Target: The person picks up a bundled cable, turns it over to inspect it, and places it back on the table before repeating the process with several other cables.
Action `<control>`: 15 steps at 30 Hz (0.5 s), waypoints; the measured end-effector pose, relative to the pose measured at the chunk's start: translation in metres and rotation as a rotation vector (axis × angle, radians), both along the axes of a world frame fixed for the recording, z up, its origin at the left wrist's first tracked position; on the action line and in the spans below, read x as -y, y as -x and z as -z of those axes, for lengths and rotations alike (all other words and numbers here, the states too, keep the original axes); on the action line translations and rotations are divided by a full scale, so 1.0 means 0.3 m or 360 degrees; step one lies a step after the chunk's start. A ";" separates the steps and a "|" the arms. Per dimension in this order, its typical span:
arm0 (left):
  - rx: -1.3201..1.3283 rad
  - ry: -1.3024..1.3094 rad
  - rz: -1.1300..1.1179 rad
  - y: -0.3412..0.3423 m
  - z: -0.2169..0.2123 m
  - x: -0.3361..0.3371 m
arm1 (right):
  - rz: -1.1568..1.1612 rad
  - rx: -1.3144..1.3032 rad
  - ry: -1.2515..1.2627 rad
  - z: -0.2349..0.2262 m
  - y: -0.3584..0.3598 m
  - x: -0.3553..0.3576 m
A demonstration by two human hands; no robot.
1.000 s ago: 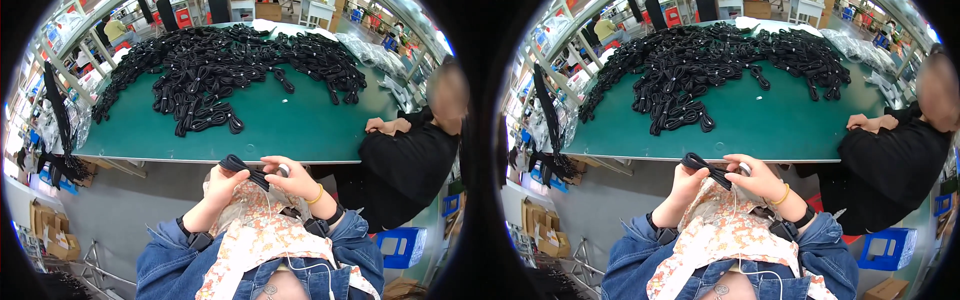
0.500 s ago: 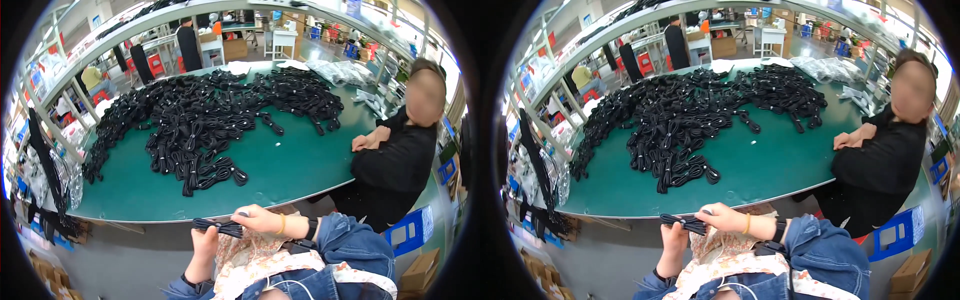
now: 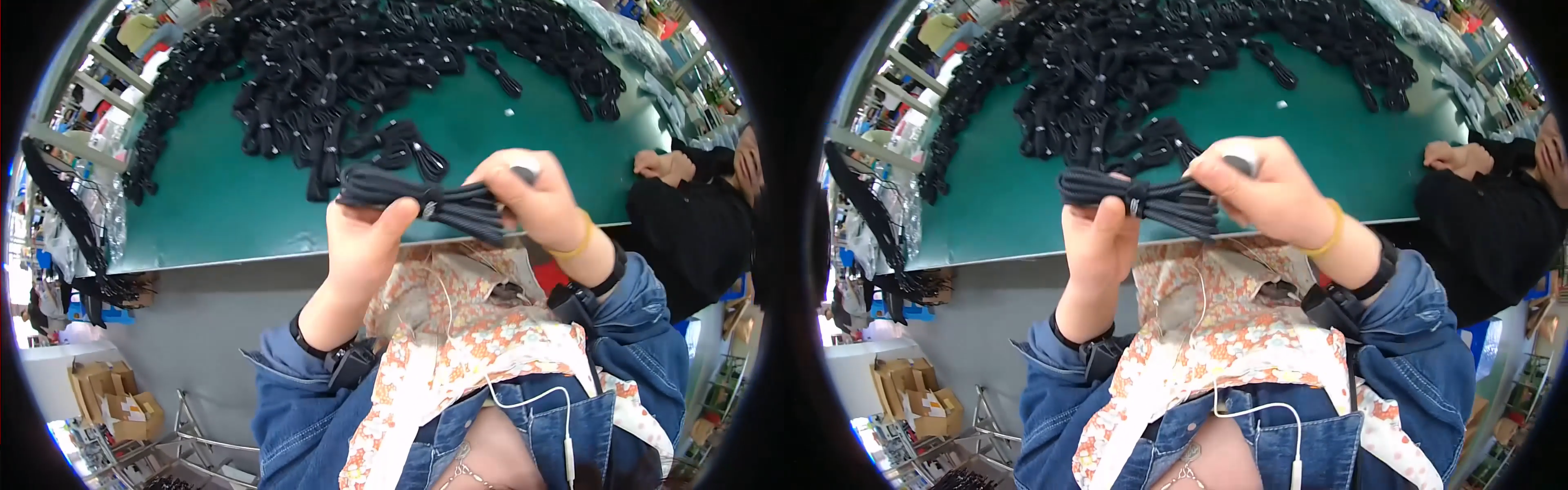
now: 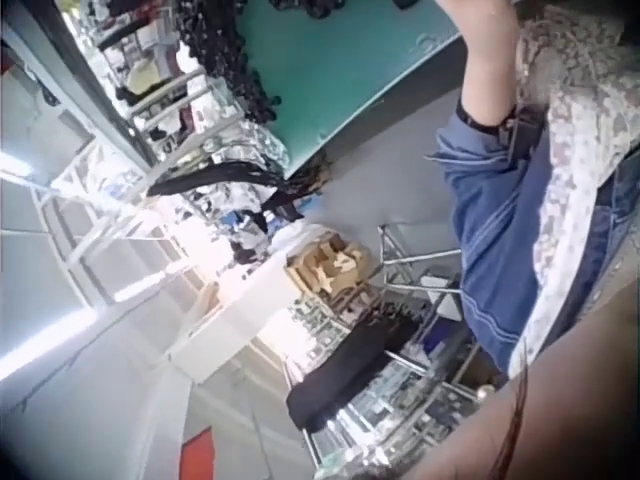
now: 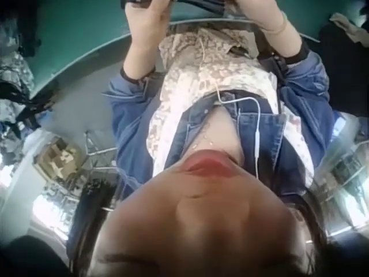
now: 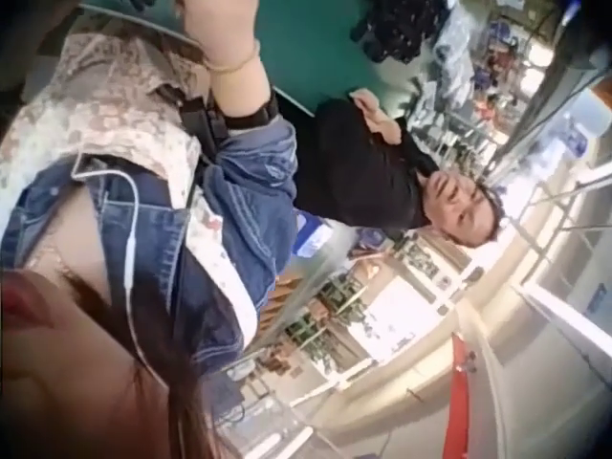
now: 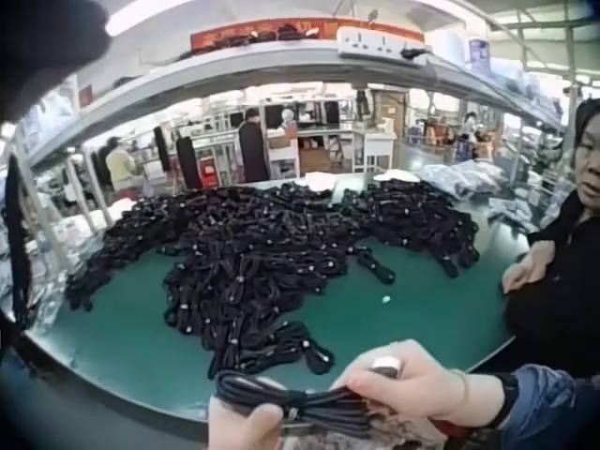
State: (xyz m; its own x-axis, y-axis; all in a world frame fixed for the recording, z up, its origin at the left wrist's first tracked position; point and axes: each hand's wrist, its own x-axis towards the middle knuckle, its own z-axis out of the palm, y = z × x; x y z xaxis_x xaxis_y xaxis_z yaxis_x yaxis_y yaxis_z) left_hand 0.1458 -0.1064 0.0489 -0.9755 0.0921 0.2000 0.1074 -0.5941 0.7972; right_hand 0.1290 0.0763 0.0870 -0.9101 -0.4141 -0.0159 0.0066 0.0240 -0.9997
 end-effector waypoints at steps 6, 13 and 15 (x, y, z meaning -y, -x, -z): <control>-0.0053 -0.0383 0.0251 -0.023 0.055 -0.170 | -0.0050 -0.0406 -0.0145 -0.009 -0.075 -0.172; 0.0090 -0.0395 0.0270 -0.009 0.113 -0.288 | 0.0230 -0.0277 -0.0102 0.074 -0.089 -0.357; 0.0125 -0.0353 0.0257 0.006 0.095 -0.314 | 0.0218 -0.0334 -0.0007 0.077 -0.074 -0.362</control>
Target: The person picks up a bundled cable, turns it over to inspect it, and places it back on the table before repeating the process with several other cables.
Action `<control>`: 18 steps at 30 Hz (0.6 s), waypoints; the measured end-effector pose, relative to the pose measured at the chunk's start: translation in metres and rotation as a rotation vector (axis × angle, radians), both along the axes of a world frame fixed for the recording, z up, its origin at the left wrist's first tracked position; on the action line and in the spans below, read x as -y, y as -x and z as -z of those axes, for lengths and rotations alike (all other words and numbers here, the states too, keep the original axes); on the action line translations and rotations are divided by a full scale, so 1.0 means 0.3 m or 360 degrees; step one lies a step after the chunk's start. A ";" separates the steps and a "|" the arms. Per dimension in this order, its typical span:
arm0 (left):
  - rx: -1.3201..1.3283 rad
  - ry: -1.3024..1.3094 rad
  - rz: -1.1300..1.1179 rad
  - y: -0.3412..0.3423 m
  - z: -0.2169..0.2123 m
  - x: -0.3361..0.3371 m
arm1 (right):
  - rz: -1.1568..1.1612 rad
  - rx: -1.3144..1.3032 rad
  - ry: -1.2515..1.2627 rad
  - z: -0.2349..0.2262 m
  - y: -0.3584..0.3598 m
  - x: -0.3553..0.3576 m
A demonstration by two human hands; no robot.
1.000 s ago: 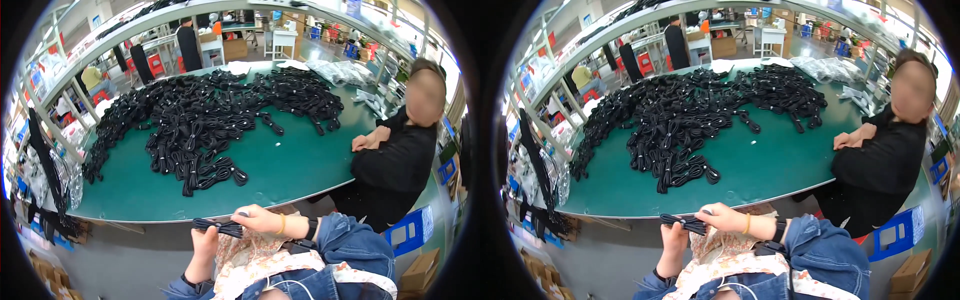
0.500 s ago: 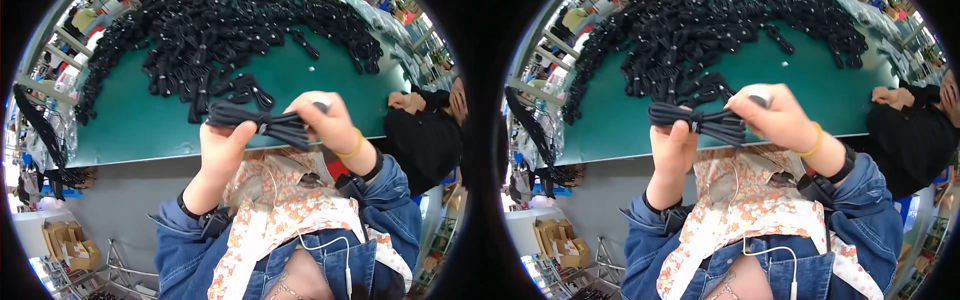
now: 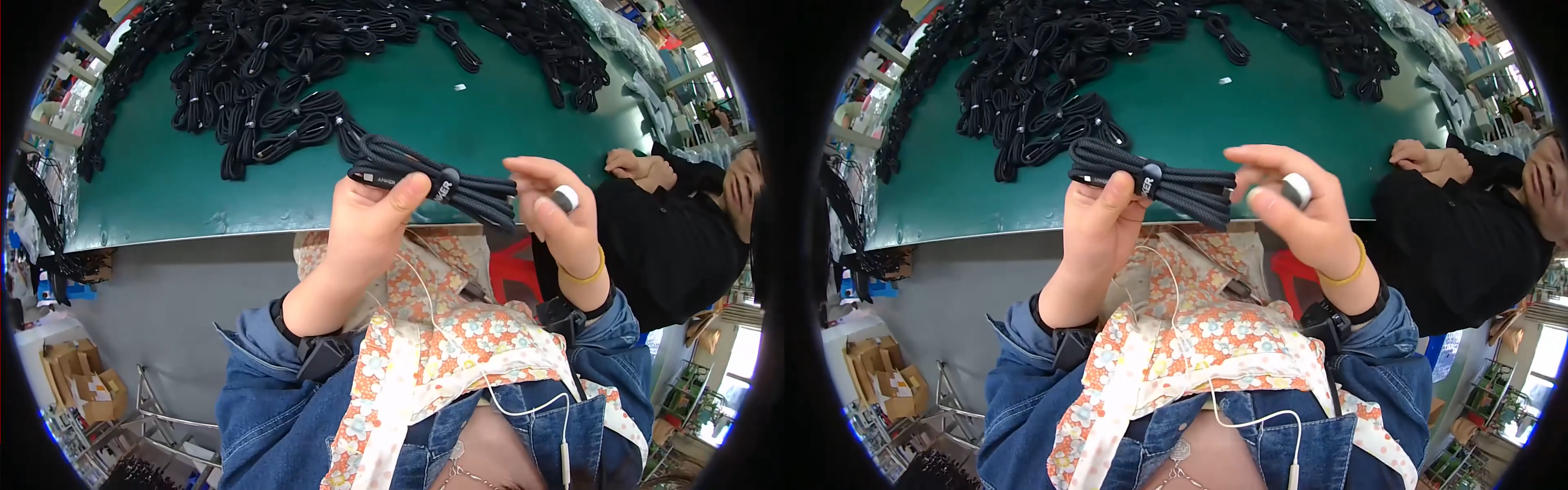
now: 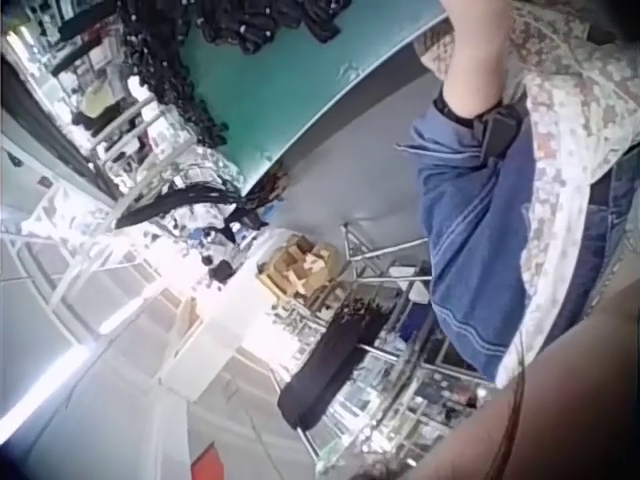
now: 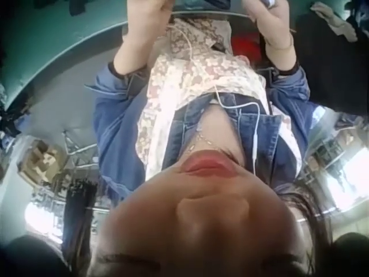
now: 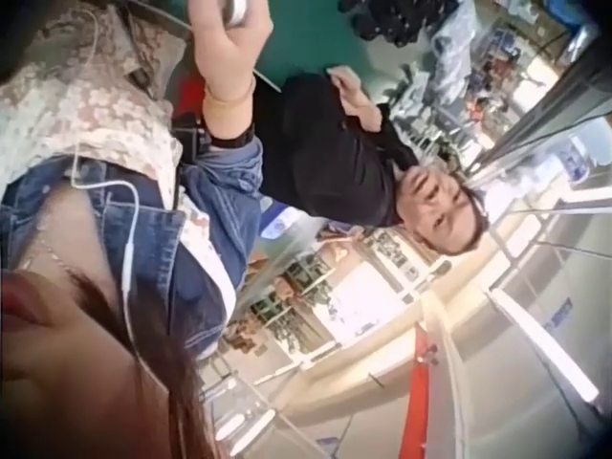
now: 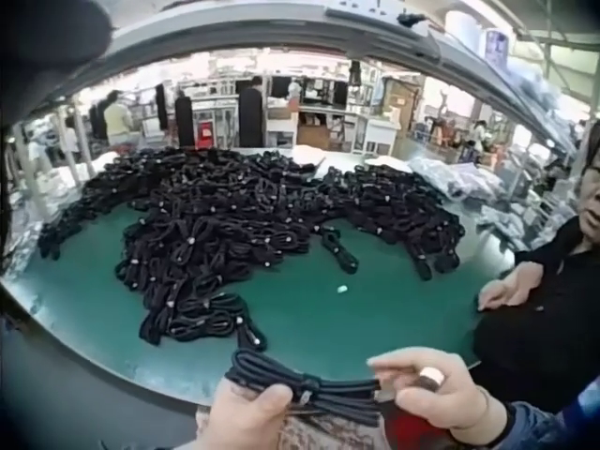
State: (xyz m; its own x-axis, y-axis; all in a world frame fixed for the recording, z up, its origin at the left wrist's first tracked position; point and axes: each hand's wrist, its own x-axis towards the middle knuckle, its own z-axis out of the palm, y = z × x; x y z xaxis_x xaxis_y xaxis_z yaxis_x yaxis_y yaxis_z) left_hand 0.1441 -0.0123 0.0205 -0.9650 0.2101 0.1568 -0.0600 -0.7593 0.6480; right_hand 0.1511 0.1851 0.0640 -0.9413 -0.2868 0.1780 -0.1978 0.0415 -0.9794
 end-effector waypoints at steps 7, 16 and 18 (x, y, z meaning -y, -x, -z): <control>0.0076 0.0135 -0.0076 0.075 -0.049 -0.048 | -0.0077 -0.0139 -0.0118 -0.013 0.100 -0.020; -0.0145 0.0370 -0.0080 0.199 -0.078 -0.108 | -0.0059 0.0132 0.0207 0.075 0.222 -0.098; -0.0285 0.0492 0.0060 0.233 -0.064 -0.123 | 0.0000 0.0340 0.0365 0.086 0.232 -0.113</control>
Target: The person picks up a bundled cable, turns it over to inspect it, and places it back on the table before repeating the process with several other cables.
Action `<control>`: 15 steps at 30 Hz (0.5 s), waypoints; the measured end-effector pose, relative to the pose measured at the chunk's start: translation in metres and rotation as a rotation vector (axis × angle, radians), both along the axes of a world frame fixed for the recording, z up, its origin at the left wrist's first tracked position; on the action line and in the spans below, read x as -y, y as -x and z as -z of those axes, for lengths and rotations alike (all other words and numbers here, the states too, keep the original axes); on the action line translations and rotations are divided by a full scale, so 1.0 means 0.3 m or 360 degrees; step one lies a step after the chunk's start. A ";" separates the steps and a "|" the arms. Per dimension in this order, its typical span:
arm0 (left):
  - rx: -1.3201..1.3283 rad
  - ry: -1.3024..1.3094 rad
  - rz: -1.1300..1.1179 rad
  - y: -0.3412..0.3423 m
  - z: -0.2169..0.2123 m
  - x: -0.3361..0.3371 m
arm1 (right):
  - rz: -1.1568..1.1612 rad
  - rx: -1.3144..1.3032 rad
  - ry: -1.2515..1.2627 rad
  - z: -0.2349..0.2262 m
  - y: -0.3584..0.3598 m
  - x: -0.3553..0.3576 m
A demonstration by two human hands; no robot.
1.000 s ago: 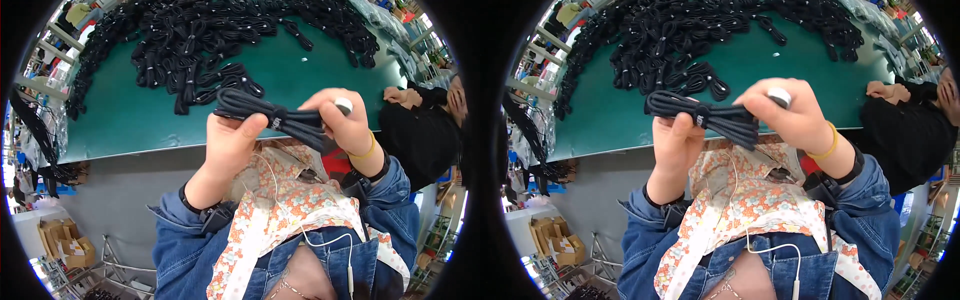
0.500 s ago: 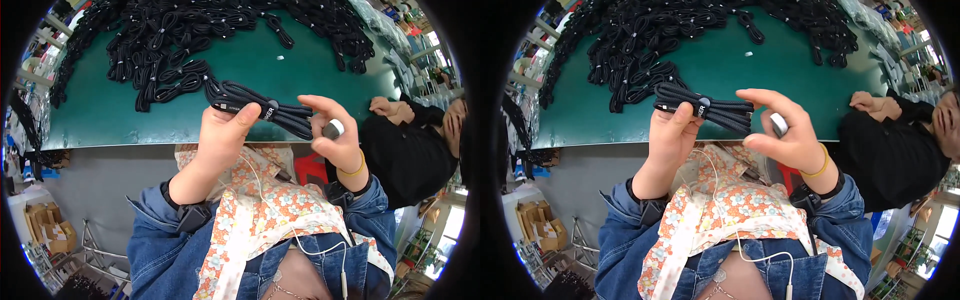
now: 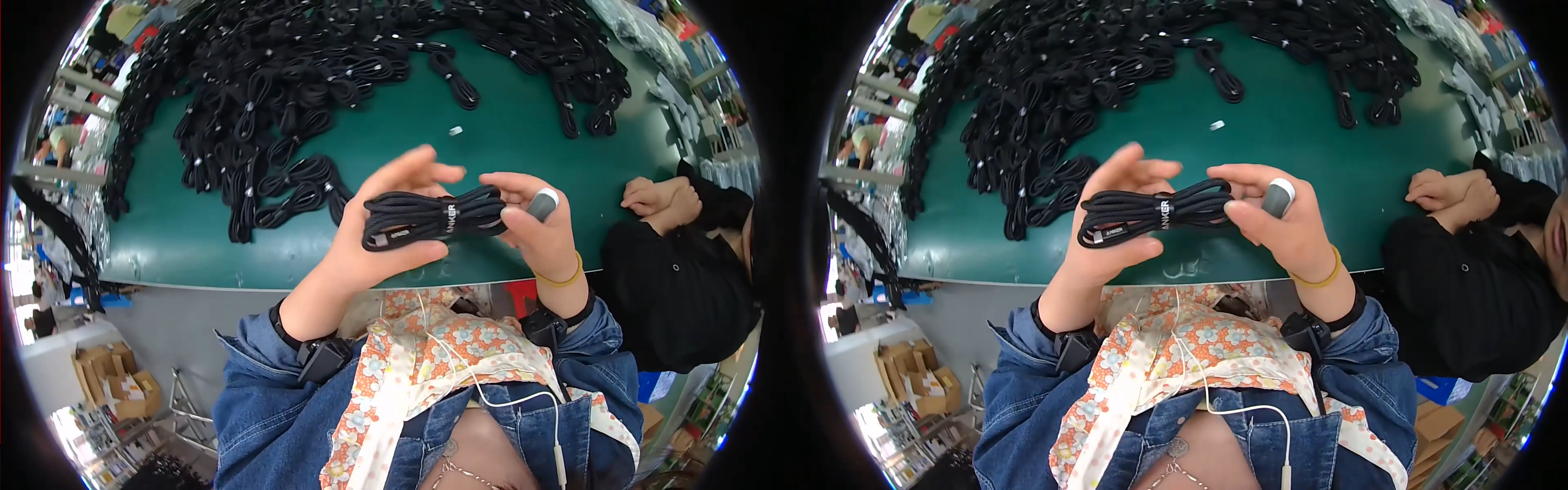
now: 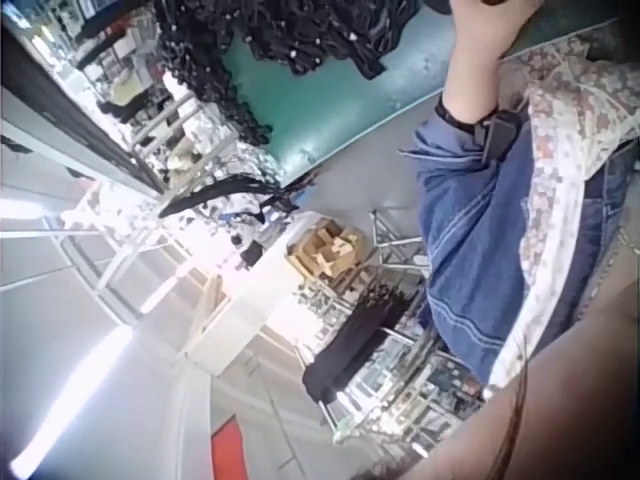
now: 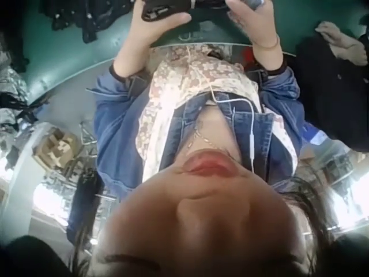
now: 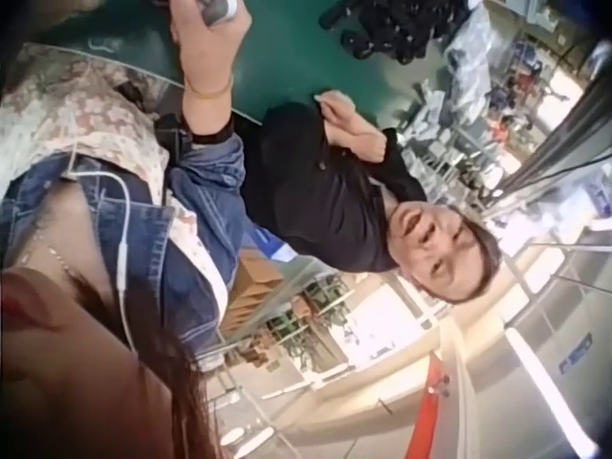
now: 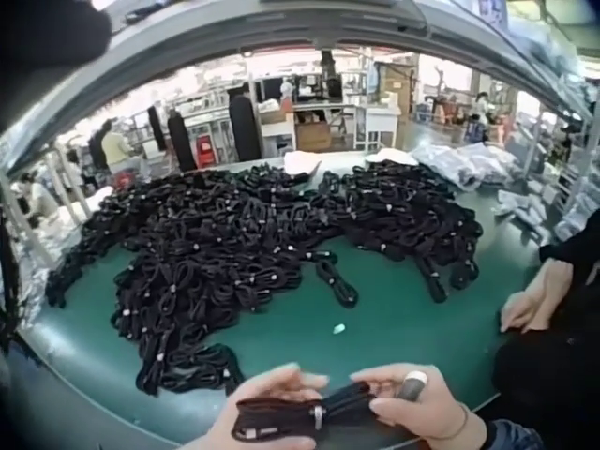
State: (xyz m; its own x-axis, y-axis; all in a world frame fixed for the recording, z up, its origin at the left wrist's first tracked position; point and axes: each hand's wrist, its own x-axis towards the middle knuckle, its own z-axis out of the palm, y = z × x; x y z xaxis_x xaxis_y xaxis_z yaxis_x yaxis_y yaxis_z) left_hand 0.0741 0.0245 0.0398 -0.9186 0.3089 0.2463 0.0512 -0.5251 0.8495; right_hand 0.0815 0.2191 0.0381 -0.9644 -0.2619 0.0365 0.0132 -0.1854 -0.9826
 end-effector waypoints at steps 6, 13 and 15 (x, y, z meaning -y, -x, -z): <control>0.0009 0.0455 0.0006 0.063 0.093 0.000 | 0.0081 0.0574 0.0154 0.072 0.025 0.004; 0.0318 0.0519 -0.0114 0.091 0.102 0.012 | -0.0137 -0.0458 -0.0613 0.019 0.119 0.005; 0.0248 0.0440 -0.0107 0.113 0.090 0.010 | -0.0234 -0.0661 -0.0723 0.009 0.145 0.028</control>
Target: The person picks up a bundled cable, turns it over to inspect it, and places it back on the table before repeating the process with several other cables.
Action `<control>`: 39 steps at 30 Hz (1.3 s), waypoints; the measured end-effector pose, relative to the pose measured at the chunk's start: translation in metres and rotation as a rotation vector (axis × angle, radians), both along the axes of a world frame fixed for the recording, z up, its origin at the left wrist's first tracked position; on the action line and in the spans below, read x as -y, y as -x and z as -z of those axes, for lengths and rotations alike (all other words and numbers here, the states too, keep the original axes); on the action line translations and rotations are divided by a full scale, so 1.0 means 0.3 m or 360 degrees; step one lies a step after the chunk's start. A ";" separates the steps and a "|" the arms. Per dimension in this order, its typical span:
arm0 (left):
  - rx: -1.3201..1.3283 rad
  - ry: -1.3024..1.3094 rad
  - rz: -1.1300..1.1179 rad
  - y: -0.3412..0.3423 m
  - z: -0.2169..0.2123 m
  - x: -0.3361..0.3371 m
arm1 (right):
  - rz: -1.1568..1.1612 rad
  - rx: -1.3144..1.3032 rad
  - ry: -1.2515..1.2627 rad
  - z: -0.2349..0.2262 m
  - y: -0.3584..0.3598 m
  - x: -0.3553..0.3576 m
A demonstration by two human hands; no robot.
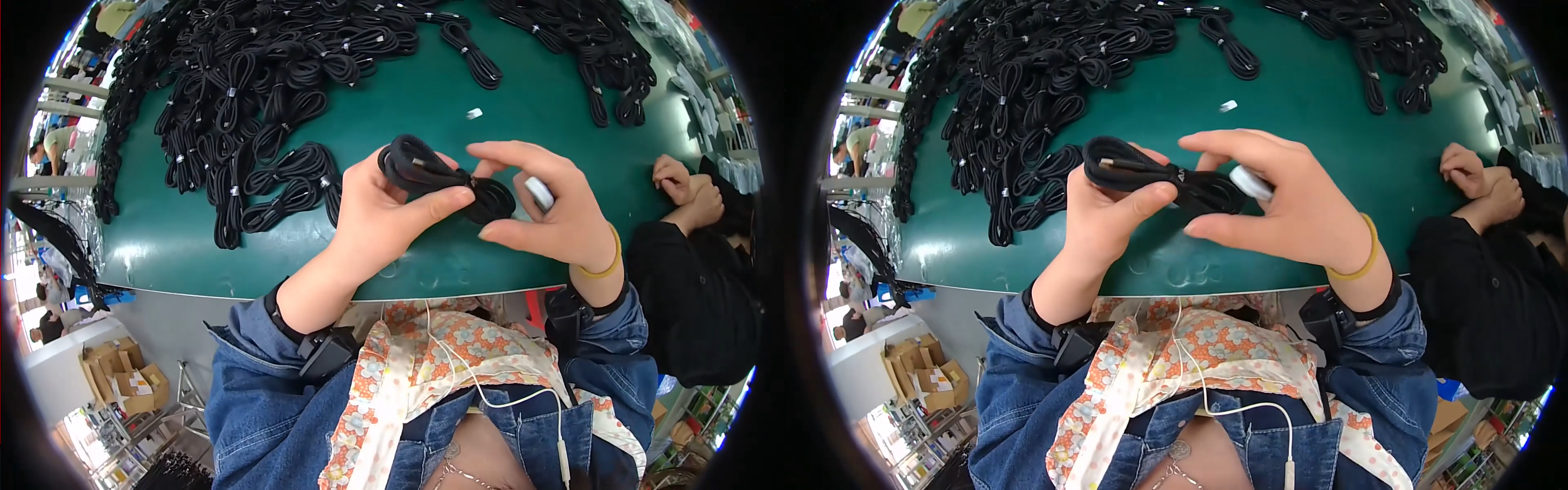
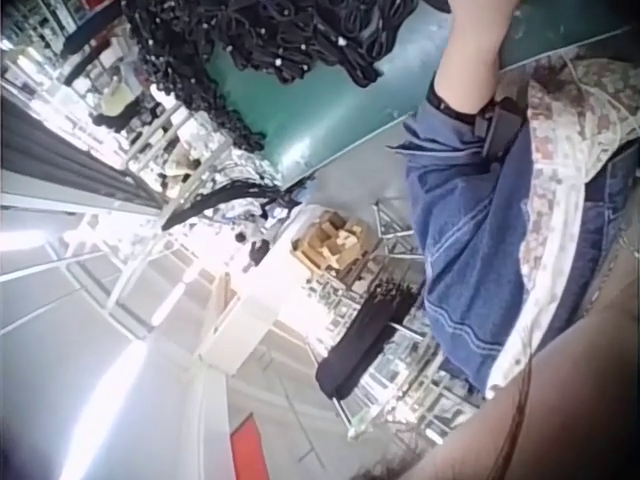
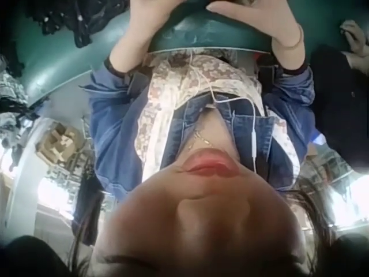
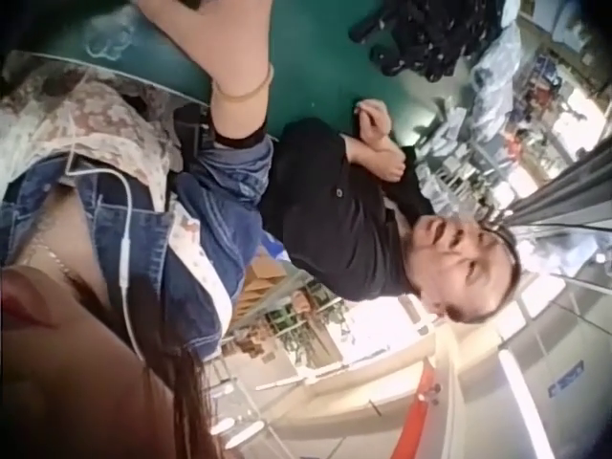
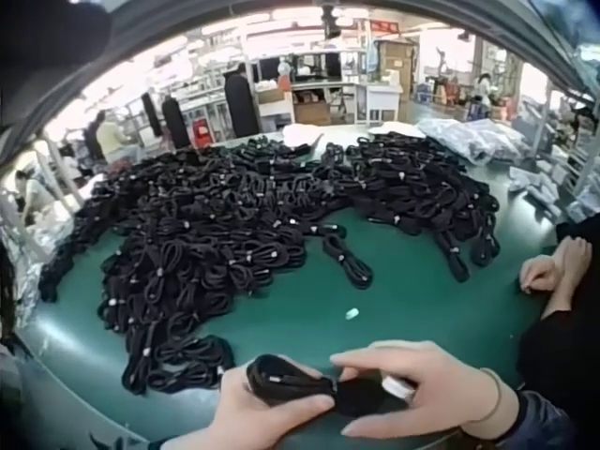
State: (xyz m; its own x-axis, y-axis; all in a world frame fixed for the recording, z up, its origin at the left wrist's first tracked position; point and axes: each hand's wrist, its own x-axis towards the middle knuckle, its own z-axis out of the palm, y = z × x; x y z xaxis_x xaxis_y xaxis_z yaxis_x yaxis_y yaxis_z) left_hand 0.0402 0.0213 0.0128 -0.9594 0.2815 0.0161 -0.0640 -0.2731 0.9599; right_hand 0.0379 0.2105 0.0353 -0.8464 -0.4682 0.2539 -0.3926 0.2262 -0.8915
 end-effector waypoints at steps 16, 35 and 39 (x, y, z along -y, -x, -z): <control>0.0256 -0.0086 0.0026 0.066 0.059 0.022 | 0.0069 0.1007 0.0556 0.089 0.049 0.047; -0.1113 0.2067 -0.0352 0.074 -0.011 0.427 | 0.0688 0.0781 0.1188 0.068 0.148 -0.051; -0.1125 0.2328 -0.0188 0.101 -0.004 0.442 | 0.0871 0.0609 0.1333 0.075 0.147 -0.044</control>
State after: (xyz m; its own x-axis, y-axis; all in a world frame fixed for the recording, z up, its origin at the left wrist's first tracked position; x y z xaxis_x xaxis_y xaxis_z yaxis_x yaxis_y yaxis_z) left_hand 0.0098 -0.1112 0.0139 -0.8936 0.3807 0.2379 0.4310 0.8758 0.2174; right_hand -0.0061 0.2238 0.0129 -0.9798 0.1996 -0.0084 -0.0850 -0.4544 -0.8868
